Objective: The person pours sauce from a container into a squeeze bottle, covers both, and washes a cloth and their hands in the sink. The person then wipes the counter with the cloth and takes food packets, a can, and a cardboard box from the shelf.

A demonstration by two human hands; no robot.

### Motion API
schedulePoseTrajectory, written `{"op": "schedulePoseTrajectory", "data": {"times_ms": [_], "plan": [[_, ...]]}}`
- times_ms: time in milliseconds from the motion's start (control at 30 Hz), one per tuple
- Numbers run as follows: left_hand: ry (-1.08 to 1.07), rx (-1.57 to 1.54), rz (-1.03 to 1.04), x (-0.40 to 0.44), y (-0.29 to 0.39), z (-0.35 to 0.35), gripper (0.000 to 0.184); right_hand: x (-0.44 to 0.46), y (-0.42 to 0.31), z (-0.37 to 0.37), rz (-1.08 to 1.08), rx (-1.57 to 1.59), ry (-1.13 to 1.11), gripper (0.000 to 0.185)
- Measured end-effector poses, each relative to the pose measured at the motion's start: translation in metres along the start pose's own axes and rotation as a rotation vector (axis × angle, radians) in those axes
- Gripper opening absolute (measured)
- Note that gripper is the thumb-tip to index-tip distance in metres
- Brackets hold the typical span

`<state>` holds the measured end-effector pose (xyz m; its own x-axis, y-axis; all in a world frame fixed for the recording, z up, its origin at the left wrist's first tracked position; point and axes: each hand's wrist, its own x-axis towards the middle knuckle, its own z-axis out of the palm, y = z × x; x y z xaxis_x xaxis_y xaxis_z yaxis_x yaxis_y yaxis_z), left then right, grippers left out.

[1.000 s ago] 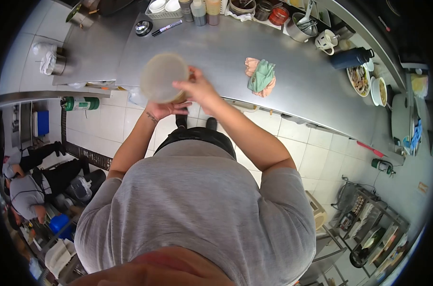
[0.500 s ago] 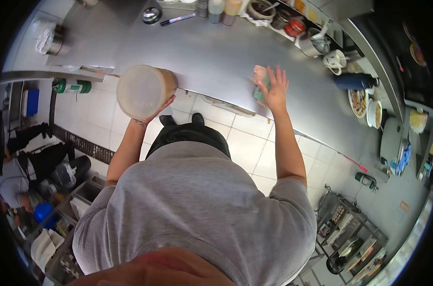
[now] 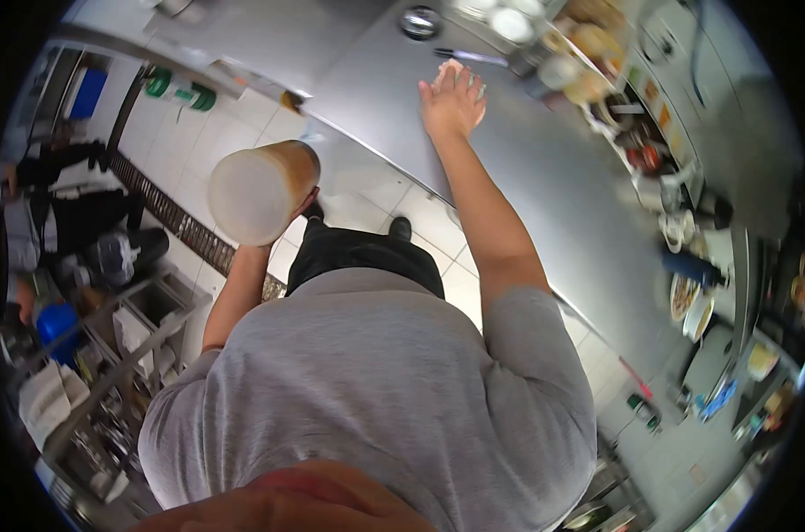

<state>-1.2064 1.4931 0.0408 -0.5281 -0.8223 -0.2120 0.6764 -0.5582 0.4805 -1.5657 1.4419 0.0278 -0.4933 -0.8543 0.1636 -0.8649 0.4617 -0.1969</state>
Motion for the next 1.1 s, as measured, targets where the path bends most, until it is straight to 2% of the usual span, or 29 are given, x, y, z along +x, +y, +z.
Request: {"op": "schedulePoseTrajectory", "data": {"times_ms": [133,200,333,433,467,633,733,767,867,933,1000,1033,1100], "plan": [[0.044,-0.107,0.015,0.003,0.045,-0.096,0.057,-0.029,-0.092,-0.015,-0.247,0.003,-0.096,0.067],[0.052,-0.177,-0.024,0.022,0.074,-0.137,0.060,-0.030,-0.113,-0.020,-0.314,0.122,-0.087,0.069],[0.073,-0.439,-0.142,0.072,0.148,-0.180,0.057,-0.026,-0.126,-0.002,-0.265,-0.041,-0.006,0.063],[0.228,-0.441,-0.293,0.115,0.168,-0.262,0.059,-0.019,-0.146,0.009,-0.151,-0.039,0.036,0.057],[0.280,-0.433,-0.281,0.129,0.169,-0.290,0.059,-0.016,-0.149,0.014,-0.128,-0.040,0.043,0.056],[0.500,-0.354,-0.286,0.183,0.165,-0.414,0.056,-0.011,-0.169,0.023,-0.012,-0.082,0.003,0.052],[0.511,-0.391,-0.317,0.208,0.163,-0.461,0.054,-0.003,-0.181,0.036,0.304,0.212,-0.013,0.046],[0.529,-0.422,-0.314,0.219,0.156,-0.483,0.054,-0.002,-0.180,0.038,0.396,0.148,-0.002,0.045],[0.606,-0.502,-0.283,0.252,0.126,-0.542,0.054,0.000,-0.190,0.045,0.455,0.277,0.019,0.045],[0.682,-0.540,-0.255,0.276,0.104,-0.578,0.056,-0.001,-0.173,0.047,0.429,0.232,0.056,0.045],[0.718,-0.568,-0.235,0.301,0.084,-0.609,0.059,-0.014,-0.120,0.023,0.151,-0.462,-0.162,0.046],[0.728,-0.584,-0.226,0.315,0.077,-0.618,0.060,-0.020,-0.109,0.012,0.106,-0.581,-0.173,0.046],[0.710,-0.585,-0.188,0.342,0.053,-0.642,0.065,-0.026,-0.105,0.004,0.251,-0.438,-0.126,0.046]]}}
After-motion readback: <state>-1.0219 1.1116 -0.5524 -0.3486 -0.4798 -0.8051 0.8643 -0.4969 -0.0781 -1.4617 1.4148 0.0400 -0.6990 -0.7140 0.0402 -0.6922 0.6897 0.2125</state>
